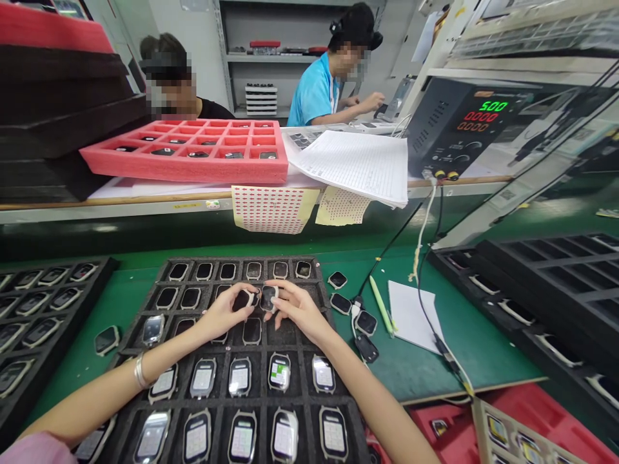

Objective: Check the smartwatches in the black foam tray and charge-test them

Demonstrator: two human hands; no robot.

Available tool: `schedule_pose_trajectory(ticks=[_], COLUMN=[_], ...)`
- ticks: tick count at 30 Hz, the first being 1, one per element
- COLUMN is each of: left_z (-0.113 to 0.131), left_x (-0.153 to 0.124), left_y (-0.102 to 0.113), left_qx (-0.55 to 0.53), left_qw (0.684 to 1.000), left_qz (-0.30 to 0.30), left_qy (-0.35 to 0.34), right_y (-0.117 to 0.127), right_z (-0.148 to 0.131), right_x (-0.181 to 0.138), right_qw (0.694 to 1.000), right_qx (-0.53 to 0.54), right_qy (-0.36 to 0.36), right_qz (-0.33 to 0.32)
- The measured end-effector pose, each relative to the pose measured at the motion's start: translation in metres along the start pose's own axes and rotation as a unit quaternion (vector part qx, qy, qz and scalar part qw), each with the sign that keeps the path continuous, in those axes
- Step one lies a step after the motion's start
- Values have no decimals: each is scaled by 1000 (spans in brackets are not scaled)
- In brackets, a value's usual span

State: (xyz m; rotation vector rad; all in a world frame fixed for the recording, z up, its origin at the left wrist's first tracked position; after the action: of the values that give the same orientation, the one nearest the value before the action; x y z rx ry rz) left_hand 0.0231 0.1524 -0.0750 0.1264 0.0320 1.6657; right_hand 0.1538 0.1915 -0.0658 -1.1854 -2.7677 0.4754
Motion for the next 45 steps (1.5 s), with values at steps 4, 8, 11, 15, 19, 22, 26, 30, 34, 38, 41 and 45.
schedule_pose_trajectory(ticks=[4, 8, 11, 15, 19, 22, 26, 30, 34, 38, 41, 45], left_z=[7, 10, 11, 15, 20, 23, 24, 27, 30, 30, 28, 27], left_x=[-2, -3, -4, -5, -6, -7, -9, -10, -10, -9, -8, -8], left_y=[1, 0, -3, -3, -3, -3, -7, -8, -8, -8, -8, -7], left_qx=[39, 51, 52, 68, 92, 103, 114, 123, 127, 130, 132, 135], left_qw=[999, 998, 998, 996, 994, 993, 991, 989, 989, 988, 988, 988], left_qz=[-2, 0, -6, -10, -21, -29, -44, -47, -48, -47, -46, -42], left_qy=[-20, -33, -41, -50, -53, -54, -56, -61, -65, -66, -62, -59], right_y=[-3, -7, -9, -8, -4, -2, 0, 0, -1, -2, -2, -1], right_z=[5, 3, 1, 2, 5, 5, 4, 4, 3, 2, 2, 2], right_x=[-1, -4, -4, -3, -3, -3, -3, -3, -4, -5, -5, -5], right_qw=[1000, 999, 999, 999, 999, 999, 999, 1000, 1000, 999, 1000, 1000], right_qx=[0, 7, 16, 23, 25, 26, 22, 16, 11, 8, 9, 10], right_qy=[-8, -11, -16, -20, -23, -22, -19, -22, -25, -26, -24, -21], right_qz=[-14, -30, -41, -41, -35, -26, -13, -9, -15, -19, -17, -15])
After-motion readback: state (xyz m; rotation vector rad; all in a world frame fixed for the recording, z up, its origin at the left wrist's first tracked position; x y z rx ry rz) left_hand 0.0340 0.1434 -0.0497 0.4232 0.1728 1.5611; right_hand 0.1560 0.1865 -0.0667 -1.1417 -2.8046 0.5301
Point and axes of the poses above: each hand's wrist, its own x-axis towards the middle knuckle, its own y-axis out of the back of the hand, z = x × y, the point moved 8 cm from there along x, towards the middle knuckle, and after that the axes turned 6 degrees about z, right-handed, at the moved point
